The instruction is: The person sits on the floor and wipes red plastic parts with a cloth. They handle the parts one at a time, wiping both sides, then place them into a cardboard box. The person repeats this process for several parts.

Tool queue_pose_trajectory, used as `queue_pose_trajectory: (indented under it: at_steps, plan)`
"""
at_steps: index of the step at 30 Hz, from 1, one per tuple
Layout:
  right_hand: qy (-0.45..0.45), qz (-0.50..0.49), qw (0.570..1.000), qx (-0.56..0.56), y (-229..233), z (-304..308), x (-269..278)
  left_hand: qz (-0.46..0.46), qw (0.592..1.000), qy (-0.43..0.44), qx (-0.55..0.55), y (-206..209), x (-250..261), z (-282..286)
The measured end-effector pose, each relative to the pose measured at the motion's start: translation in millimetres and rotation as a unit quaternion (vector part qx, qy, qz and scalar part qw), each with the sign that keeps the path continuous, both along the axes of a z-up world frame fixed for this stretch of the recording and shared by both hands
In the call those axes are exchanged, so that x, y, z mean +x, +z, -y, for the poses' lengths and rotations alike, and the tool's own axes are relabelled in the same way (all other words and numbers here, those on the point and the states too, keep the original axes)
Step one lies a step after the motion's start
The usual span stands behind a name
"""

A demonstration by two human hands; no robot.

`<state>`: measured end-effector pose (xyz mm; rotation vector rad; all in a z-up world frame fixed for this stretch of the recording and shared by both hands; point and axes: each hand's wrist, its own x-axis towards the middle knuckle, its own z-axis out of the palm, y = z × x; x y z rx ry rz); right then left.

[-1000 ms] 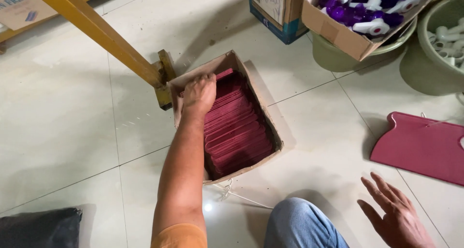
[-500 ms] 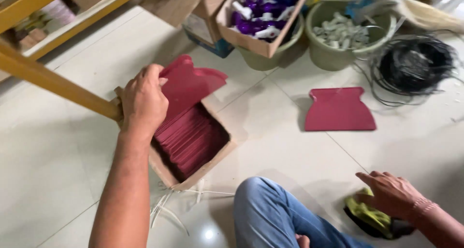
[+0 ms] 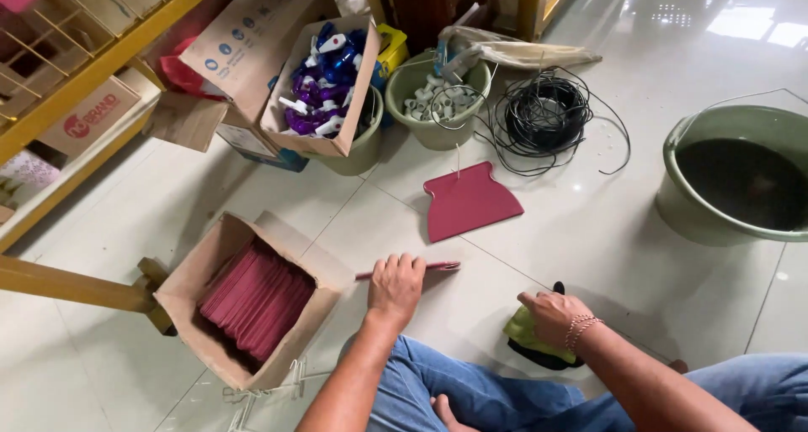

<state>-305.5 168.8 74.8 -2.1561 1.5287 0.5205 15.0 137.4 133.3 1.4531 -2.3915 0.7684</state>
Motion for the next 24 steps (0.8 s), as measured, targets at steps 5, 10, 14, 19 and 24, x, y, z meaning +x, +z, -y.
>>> queue_pose_trajectory:
  at_steps: [5,10,14,19,24]
  plan:
    - [-0.002,0.002,1.000,-0.010,-35.0,10.9,5.9,0.024,0.996,-0.007,0.083,-41.1,24.1,-24.4]
    - [-0.036,0.009,0.999,-0.005,-34.2,18.3,4.0,0.024,0.967,0.060,0.245,-38.5,57.4,-18.5]
    - [-0.066,0.029,0.997,0.019,-42.8,25.3,-1.8,0.017,0.981,0.049,0.188,-35.4,79.2,-2.5]
    - [-0.100,0.115,0.987,0.060,-24.0,31.3,-5.0,-0.060,0.977,0.106,0.174,16.2,68.1,3.5]
    - [-0.197,0.308,0.930,0.038,-3.4,42.3,-14.5,-0.349,0.884,0.158,0.266,50.3,25.3,24.9]
